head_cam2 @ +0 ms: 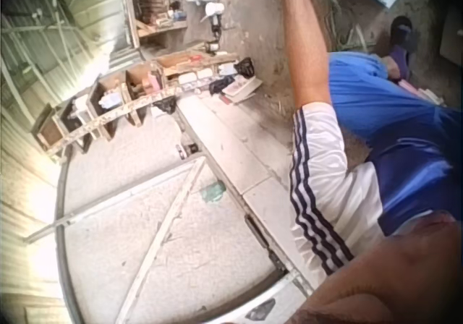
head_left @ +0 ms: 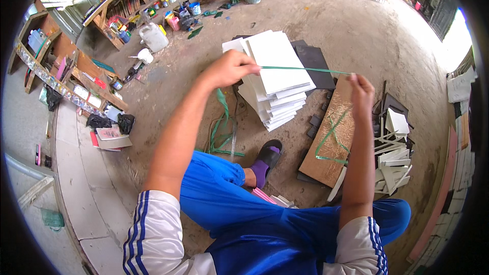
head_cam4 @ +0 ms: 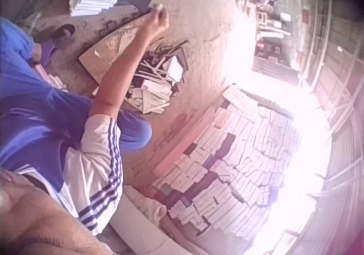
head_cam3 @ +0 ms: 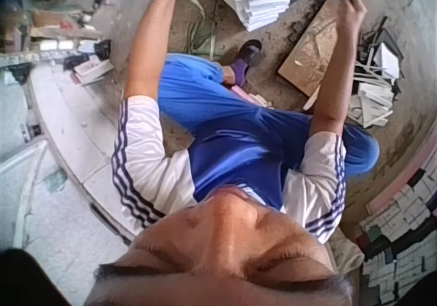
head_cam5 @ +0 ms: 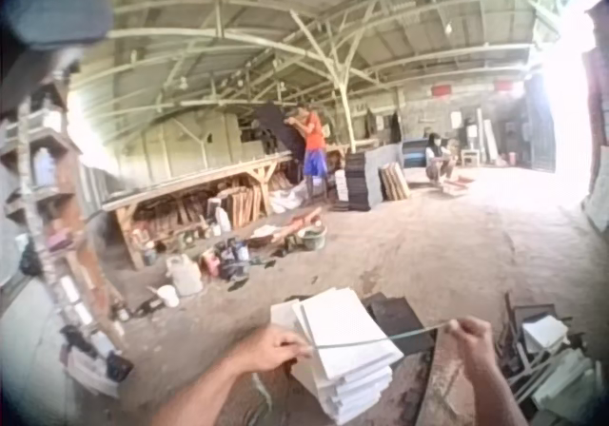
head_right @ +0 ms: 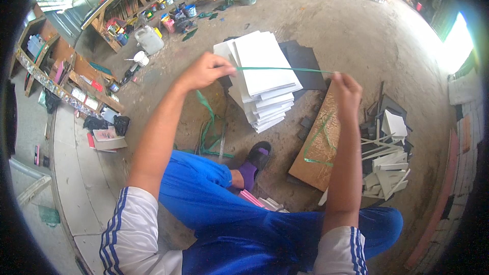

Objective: The person sits on the floor and repeatedly picks up white and black rectangular sheets, placing them onto a stack. The person also handles a green plastic strip, tying it around a stack of materials before resuming the stacking of individual sheets.

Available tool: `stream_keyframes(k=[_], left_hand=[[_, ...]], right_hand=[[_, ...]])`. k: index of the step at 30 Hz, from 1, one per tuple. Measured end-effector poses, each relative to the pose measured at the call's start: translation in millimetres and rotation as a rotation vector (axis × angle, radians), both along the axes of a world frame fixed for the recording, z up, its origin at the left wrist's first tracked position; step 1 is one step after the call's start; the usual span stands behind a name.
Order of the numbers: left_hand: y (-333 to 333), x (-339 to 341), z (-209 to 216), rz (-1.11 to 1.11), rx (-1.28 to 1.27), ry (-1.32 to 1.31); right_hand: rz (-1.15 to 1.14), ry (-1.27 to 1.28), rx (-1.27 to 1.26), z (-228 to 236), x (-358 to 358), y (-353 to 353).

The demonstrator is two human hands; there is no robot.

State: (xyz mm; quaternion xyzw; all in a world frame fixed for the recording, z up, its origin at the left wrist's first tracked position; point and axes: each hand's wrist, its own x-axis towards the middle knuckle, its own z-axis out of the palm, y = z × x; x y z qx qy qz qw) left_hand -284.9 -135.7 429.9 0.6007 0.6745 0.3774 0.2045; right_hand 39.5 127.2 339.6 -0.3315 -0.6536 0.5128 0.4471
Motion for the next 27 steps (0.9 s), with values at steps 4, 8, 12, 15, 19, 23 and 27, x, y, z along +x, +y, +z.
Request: stream_keyframes(k=[4, 8, 12, 15, 19, 23, 27], left_hand=[[-37, -41, -8, 0.129, -0.064, 0.015], [-44, -45, -24, 0.264, -0.14, -0.048], [-9, -21, -48, 0.253, -0.065, 0.002], [14, 36, -38, 0.189, -0.074, -0.015], [52, 98, -33, 0.005, -0.076, 0.017], [74, 112, -29, -0.11, -0.065, -0.047], [63, 102, -31, -0.031, -0.097, -0.053]], right_hand=[[-0.469, 0.08, 0.041, -53, 89, 98], [-0.691, -0.349, 0.03, -60, 125, 97], [-0.868, -0.927, 0.67, -84, 124, 87], [-0.318, -0.464, 0.539, -48, 70, 46], [0.343, -0.119, 0.122, 23, -4, -65], [0.404, -0.235, 0.145, 21, -10, -82], [0.346, -0.285, 0.145, 10, 13, -41]])
